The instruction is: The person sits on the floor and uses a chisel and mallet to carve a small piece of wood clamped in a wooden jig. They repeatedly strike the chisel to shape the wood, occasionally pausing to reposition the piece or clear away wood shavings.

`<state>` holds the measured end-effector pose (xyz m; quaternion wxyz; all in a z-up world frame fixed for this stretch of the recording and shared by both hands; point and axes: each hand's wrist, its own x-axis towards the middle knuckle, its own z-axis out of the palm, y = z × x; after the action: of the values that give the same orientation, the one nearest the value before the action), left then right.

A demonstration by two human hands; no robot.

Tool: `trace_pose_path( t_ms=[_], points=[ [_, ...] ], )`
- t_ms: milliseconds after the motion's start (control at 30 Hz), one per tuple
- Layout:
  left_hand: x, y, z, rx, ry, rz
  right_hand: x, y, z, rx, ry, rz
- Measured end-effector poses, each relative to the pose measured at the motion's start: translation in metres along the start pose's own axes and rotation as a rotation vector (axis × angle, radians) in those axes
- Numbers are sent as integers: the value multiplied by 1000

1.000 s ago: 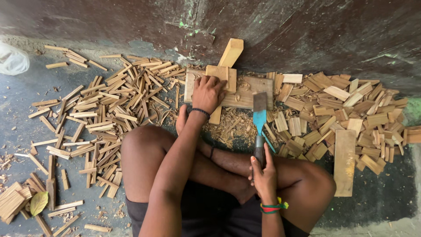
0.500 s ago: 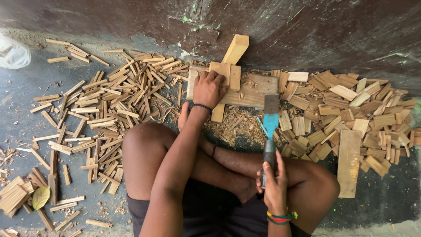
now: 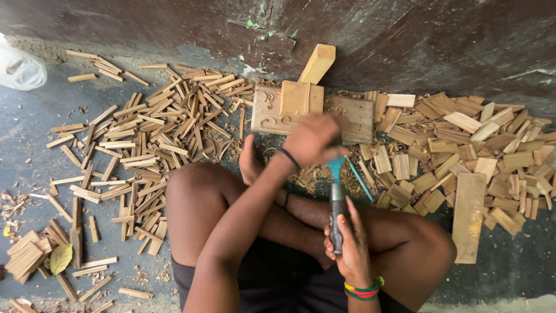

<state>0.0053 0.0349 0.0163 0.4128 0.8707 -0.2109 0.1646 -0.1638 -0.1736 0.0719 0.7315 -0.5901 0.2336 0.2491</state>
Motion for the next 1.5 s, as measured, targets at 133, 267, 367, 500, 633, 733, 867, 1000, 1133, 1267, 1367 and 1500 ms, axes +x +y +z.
trace_pose_path(
  t_ms=[133,267,367,500,633,733,867,1000,1133,1267,1367,1500],
  points=[
    [2,29,25,-108,-30,222,0,-2,4,-9,-35,15],
    [0,30,34,-99,-171,141,-1,-9,6,-23,-45,36],
    [-2,24,35,-95,-125,151,1,-11,9,-18,-69,39],
    [-5,20,33,-59,-165,95,3,-9,13,-28,-73,48],
    [-8,16,32,-111,-116,84,6,-7,14,-36,-67,53],
    [-9,13,35,-155,-182,9,7,-7,13,-46,-61,62],
    [-9,6,38,-182,-203,-26,6,-7,17,-44,-64,101],
    [-10,2,36,-208,-176,2,3,-8,28,-69,-41,113],
    [-10,-5,32,-226,-236,28,4,-2,43,-54,-24,123],
    [-12,-8,27,-210,-275,2,5,7,52,-95,36,159],
    [-12,-5,26,-247,-222,42,5,10,53,-62,-9,110],
    [-6,-10,26,-159,-310,-13,11,10,52,-81,-4,111]
  ],
)
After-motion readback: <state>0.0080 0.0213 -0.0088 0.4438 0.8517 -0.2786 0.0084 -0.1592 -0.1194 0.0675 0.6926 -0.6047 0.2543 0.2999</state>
